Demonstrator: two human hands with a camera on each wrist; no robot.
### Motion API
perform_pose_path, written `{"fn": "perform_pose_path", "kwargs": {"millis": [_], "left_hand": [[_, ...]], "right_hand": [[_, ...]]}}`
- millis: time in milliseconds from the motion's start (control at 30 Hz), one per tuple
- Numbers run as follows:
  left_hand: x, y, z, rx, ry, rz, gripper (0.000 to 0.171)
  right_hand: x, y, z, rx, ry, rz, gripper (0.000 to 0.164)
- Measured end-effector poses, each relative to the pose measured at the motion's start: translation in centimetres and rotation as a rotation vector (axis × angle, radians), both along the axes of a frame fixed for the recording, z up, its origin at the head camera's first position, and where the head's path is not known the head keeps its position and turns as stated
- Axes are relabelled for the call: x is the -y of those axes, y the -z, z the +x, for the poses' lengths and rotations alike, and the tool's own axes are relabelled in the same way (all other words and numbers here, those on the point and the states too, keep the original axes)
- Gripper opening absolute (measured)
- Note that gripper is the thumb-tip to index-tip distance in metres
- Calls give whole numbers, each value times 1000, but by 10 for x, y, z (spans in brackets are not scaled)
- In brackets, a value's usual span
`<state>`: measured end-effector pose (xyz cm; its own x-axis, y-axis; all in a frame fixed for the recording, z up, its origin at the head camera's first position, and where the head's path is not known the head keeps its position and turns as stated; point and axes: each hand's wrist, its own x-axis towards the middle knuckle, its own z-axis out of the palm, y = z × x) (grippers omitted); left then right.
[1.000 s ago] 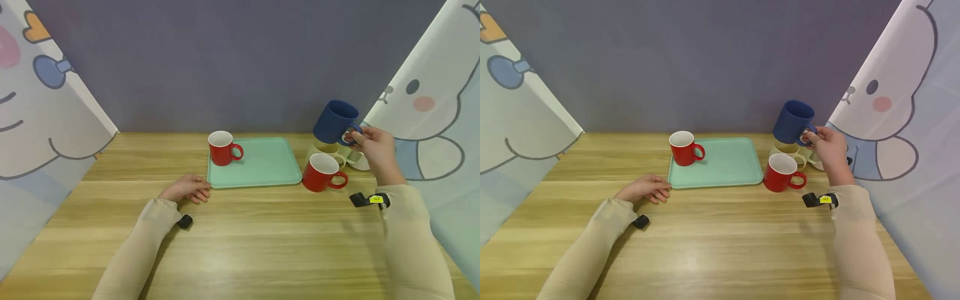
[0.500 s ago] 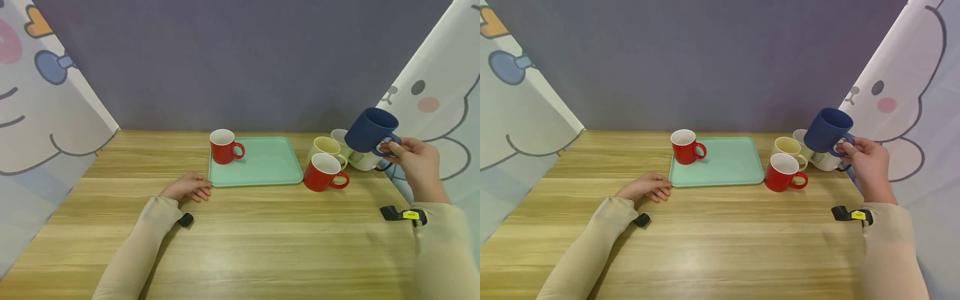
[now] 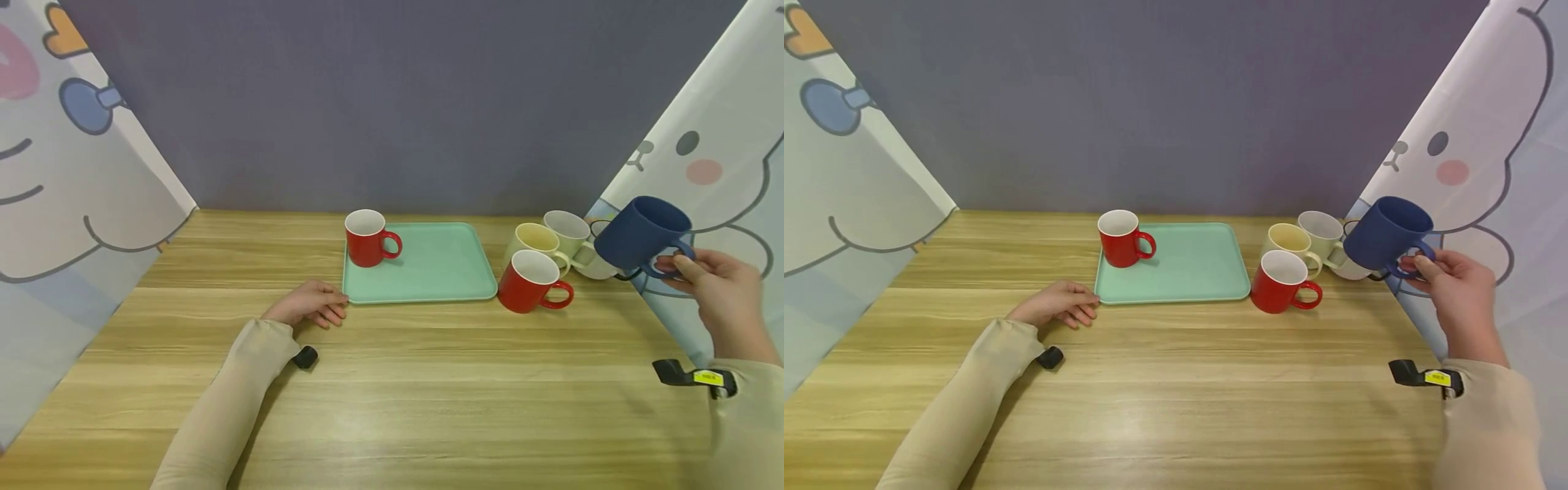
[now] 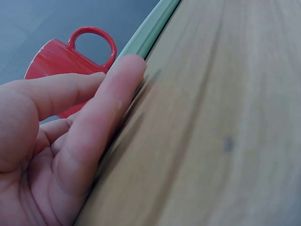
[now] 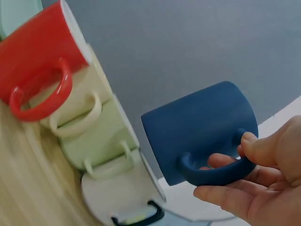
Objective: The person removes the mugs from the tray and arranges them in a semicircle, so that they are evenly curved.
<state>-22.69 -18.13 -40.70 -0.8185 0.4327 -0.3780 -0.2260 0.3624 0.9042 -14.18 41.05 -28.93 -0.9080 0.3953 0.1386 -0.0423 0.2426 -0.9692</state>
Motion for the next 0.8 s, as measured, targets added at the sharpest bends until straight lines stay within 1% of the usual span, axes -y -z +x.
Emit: {"fn": "perform_pose_path", "kwargs": {"millis": [33,100,233,367,467,567,667,733,800], "left_hand": [[0,0,0,2,-1,-1,23],[-1,0,0,5,0,-2,23],[0,0,0,5,4,-3,23],[0,1,-1,5,2,-5,23],[0,1,-2,7,-2,-9,22],[0,0,-3,8,-4,-13,22],[-1,1,-2,12,-3,-9,22],[-1,1,-2,15,-5,-6,22],[-1,2,-1,17,-6,-4,23]], "right_hand": [[-2,2,2,-2,-5,-6,17],[-7,8,5,-20,-27,-57,16],[-17,20,10,-20,-66,-120,14],[-24,33,14,-39,-104,-196,14],[-31,42,17,-56,-133,-223,15],[-37,50,20,-54,-147,-199,17],[-43,56,23,-57,-164,-150,19],[-47,60,25,-60,-181,-106,18],[-51,64,25,-67,-207,-89,17]]}}
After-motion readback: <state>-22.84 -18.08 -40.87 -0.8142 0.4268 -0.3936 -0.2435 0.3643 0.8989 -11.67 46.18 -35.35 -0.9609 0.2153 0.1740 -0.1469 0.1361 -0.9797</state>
